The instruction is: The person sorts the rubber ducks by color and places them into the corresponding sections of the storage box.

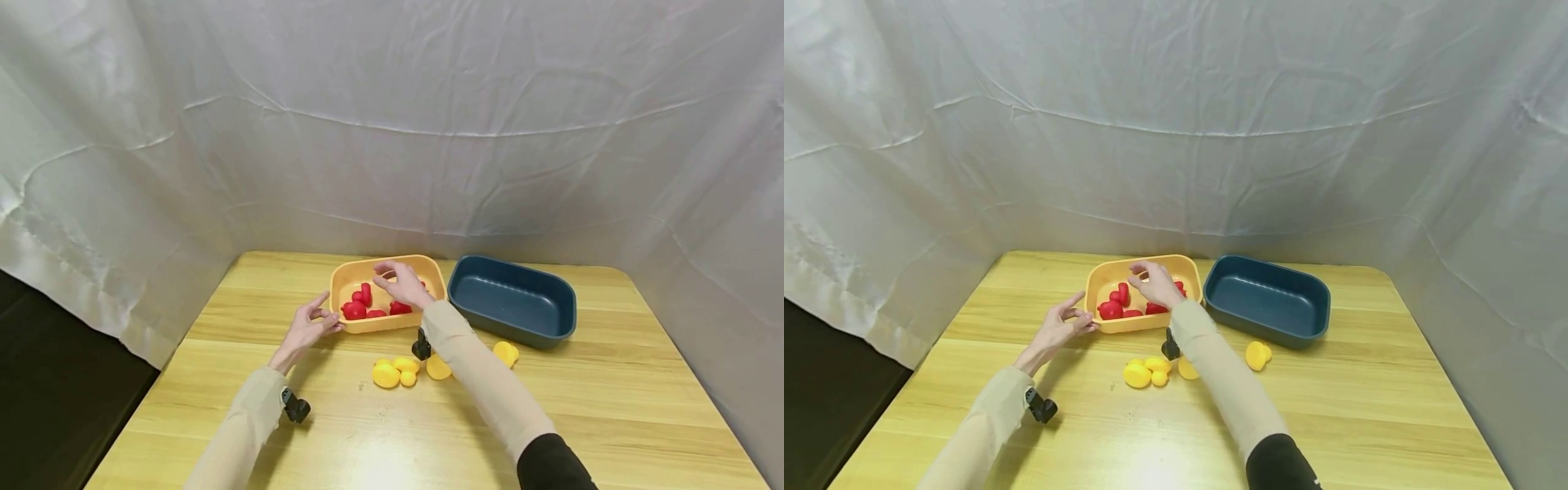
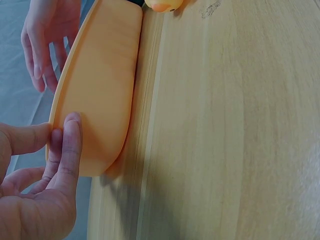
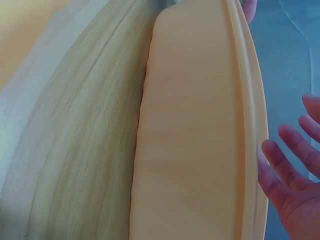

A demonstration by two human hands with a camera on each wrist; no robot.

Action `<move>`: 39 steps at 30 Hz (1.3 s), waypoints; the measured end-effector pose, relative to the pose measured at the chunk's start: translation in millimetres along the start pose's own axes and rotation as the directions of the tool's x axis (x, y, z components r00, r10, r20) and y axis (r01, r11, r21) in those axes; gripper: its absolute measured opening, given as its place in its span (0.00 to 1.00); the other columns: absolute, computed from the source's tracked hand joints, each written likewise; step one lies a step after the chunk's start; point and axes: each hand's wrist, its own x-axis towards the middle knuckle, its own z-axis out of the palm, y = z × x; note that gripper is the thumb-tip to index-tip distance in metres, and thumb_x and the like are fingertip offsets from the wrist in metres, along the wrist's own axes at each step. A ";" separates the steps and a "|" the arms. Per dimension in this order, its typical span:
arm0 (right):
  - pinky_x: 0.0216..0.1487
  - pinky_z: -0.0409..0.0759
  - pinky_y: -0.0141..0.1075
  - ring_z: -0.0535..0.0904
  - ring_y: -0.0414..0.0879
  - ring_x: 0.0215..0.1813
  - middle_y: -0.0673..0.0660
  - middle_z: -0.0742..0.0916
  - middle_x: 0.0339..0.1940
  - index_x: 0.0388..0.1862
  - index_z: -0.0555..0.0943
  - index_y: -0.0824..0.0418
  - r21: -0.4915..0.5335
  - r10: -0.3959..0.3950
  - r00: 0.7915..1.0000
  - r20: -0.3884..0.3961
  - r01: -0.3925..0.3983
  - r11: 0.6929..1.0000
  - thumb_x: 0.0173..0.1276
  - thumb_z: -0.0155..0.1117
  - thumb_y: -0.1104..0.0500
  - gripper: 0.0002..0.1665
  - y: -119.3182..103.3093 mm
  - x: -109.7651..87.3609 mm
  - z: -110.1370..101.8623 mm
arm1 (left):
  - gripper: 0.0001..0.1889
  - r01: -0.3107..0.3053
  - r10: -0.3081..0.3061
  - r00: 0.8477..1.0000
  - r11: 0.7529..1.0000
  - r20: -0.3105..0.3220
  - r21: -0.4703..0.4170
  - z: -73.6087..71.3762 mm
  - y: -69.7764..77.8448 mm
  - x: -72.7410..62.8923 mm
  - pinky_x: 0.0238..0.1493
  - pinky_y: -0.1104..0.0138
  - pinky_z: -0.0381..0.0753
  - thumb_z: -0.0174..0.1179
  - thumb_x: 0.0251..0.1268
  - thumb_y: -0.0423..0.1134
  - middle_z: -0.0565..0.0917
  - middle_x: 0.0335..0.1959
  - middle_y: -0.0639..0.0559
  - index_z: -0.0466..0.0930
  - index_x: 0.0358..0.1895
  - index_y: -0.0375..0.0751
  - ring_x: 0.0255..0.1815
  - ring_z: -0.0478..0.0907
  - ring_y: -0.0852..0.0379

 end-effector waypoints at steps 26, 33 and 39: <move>0.66 0.80 0.54 0.81 0.62 0.60 0.68 0.84 0.60 0.63 0.77 0.68 0.146 -0.056 0.998 -0.031 0.060 0.988 0.73 0.63 0.60 0.23 21.1 -76.4 -46.9 | 0.37 -0.018 0.018 1.000 1.000 -0.008 -0.026 2.7 1.7 -2.6 0.45 0.73 0.88 0.54 0.72 0.24 0.81 0.38 0.47 0.47 0.80 0.30 0.34 0.88 0.62; 0.63 0.83 0.48 0.80 0.64 0.61 0.70 0.83 0.61 0.63 0.77 0.69 0.146 -0.099 0.992 -0.072 0.109 0.983 0.74 0.63 0.62 0.22 30.8 -102.7 -58.4 | 0.37 -0.029 0.028 0.999 1.000 -0.035 -0.008 4.3 -1.2 -1.7 0.44 0.73 0.88 0.54 0.72 0.25 0.80 0.34 0.52 0.48 0.79 0.31 0.33 0.88 0.63; 0.66 0.81 0.47 0.78 0.65 0.63 0.71 0.81 0.62 0.65 0.75 0.70 0.125 -0.067 0.990 -0.125 0.082 0.989 0.74 0.62 0.62 0.23 38.9 -128.1 -72.7 | 0.36 -0.034 0.033 0.999 0.999 -0.038 -0.010 4.2 -1.5 -1.3 0.45 0.74 0.88 0.54 0.72 0.25 0.79 0.34 0.53 0.49 0.79 0.31 0.33 0.87 0.64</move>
